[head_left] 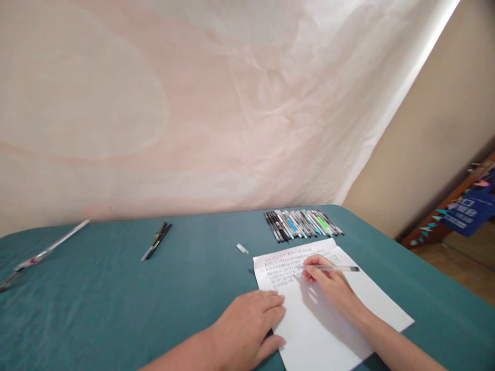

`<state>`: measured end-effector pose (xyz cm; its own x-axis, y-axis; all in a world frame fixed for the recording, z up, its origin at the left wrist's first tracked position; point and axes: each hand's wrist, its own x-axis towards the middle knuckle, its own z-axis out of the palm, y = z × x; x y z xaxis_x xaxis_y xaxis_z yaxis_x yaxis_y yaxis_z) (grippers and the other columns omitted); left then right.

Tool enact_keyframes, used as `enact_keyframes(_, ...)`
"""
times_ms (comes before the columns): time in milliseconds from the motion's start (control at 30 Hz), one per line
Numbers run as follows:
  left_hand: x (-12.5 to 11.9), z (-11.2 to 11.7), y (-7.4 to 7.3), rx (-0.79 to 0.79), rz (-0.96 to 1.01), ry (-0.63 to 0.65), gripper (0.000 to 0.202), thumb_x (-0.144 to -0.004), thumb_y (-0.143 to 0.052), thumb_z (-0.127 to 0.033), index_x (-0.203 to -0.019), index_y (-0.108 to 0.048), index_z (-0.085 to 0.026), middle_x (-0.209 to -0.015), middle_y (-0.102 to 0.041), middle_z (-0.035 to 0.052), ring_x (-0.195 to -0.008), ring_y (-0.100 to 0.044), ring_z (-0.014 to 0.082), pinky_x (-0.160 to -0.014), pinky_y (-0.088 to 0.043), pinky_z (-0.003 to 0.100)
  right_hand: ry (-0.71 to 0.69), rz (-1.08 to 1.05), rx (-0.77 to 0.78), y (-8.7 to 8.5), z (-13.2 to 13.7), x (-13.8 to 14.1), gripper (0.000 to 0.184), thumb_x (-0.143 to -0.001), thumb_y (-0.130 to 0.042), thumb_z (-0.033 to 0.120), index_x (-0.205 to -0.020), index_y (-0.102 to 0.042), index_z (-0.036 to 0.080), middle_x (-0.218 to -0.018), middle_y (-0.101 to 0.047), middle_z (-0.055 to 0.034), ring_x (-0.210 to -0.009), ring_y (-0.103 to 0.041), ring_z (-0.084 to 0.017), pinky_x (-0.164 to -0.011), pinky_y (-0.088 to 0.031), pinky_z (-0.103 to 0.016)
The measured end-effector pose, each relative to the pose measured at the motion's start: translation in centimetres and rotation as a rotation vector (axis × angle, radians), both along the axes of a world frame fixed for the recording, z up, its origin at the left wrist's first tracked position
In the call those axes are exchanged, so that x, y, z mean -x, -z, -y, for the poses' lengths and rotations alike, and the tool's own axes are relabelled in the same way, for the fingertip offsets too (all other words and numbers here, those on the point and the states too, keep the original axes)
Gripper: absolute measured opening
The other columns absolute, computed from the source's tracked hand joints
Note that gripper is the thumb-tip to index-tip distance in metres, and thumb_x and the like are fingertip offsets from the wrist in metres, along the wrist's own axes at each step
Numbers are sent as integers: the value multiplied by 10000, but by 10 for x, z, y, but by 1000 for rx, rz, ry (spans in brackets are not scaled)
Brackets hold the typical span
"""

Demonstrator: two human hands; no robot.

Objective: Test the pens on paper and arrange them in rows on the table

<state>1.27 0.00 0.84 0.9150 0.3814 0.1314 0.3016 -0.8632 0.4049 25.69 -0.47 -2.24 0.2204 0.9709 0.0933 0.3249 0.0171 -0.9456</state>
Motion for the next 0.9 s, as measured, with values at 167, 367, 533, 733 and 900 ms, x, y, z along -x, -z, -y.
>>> enact_keyframes(167,-2,-1,-1,19,-18,12,394,-818,-394,-359,-1168,-445,-184,-1271,-442,89,-1164,-394,208,-996,-276,342,-30,146,11,2,0,1,119,-732,-494,304,-693,-485,192,-585,-521,20,-551,-497,-134,-517,-385,-249)
enact_keyframes(367,-3,-1,-1,15,-12,11,367,-815,-407,-338,-1145,-463,-188,-1263,-451,85,-1162,-395,207,-994,-280,341,-84,294,-44,3,4,4,159,-769,-446,287,-640,-441,193,-551,-437,42,-517,-415,-113,-495,-326,-234)
enact_keyframes(533,-3,-1,0,10,-14,20,349,-810,-415,-333,-1118,-477,-179,-1250,-462,89,-1151,-408,202,-989,-288,335,-90,337,-73,2,4,4,139,-762,-451,250,-637,-447,189,-560,-425,44,-545,-417,-117,-522,-323,-236)
enact_keyframes(733,-3,-2,2,13,7,18,337,-811,-412,-328,-1105,-481,-177,-1251,-462,94,-1151,-410,204,-991,-284,339,-101,340,-69,1,5,5,143,-765,-450,259,-642,-459,186,-564,-439,37,-547,-419,-118,-519,-326,-239)
enact_keyframes(900,-3,-1,1,16,2,17,333,-811,-413,-333,-1095,-487,-175,-1251,-462,97,-1153,-409,208,-988,-290,343,-122,367,-80,2,4,4,137,-763,-449,254,-644,-453,188,-583,-458,28,-575,-434,-125,-547,-339,-251)
